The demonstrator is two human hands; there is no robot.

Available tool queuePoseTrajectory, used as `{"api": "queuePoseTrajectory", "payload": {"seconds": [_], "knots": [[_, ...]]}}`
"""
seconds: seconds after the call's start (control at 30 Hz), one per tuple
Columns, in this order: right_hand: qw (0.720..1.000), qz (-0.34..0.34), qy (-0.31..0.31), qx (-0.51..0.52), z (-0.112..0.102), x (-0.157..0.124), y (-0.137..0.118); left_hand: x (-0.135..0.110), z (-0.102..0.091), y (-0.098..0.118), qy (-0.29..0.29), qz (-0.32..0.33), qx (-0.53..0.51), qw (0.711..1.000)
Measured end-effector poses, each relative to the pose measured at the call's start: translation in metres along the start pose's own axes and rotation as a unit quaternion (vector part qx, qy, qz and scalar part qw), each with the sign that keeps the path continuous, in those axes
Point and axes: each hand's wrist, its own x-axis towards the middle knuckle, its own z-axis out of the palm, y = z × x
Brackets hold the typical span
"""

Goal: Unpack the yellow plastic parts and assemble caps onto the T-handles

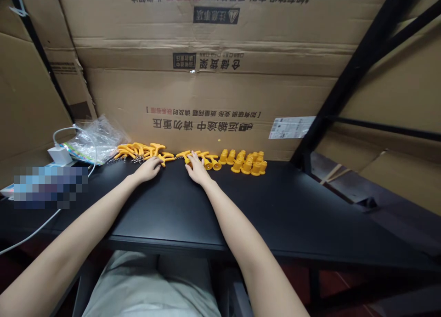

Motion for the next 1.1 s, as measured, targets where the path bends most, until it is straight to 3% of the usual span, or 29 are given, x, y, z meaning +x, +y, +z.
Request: {"api": "queuePoseTrajectory", "payload": {"seconds": [0.2, 0.3, 0.43, 0.57, 0.67, 0.77, 0.9, 0.97, 1.1], "knots": [[0.992, 0.013, 0.113, 0.060, -0.021, 0.002, 0.006, 0.012, 0.006, -0.002, -0.050, -0.033, 0.075, 0.995], [0.980, 0.060, 0.188, 0.000, -0.041, -0.001, 0.012, 0.017, 0.006, 0.000, -0.077, -0.059, 0.082, 0.992], [0.944, 0.167, 0.252, -0.131, -0.064, -0.013, 0.033, 0.022, 0.007, 0.000, -0.057, -0.061, 0.079, 0.993], [0.921, 0.263, 0.188, -0.217, -0.072, -0.024, 0.054, 0.026, 0.008, 0.000, -0.034, -0.072, 0.087, 0.993], [0.922, 0.259, 0.153, -0.244, -0.073, -0.024, 0.060, 0.027, 0.008, 0.001, -0.034, -0.075, 0.092, 0.992], [0.919, 0.257, 0.145, -0.263, -0.077, -0.019, 0.055, 0.027, 0.006, 0.003, -0.041, -0.073, 0.096, 0.992], [0.911, 0.326, 0.047, -0.247, -0.086, -0.011, 0.036, 0.022, 0.002, 0.006, -0.045, -0.052, 0.120, 0.990], [0.918, 0.319, -0.003, -0.237, -0.089, -0.009, 0.024, 0.018, -0.002, 0.008, -0.033, -0.047, 0.131, 0.990], [0.942, 0.240, -0.096, -0.215, -0.084, -0.008, -0.001, 0.009, -0.013, 0.014, -0.007, -0.068, 0.107, 0.992]]}}
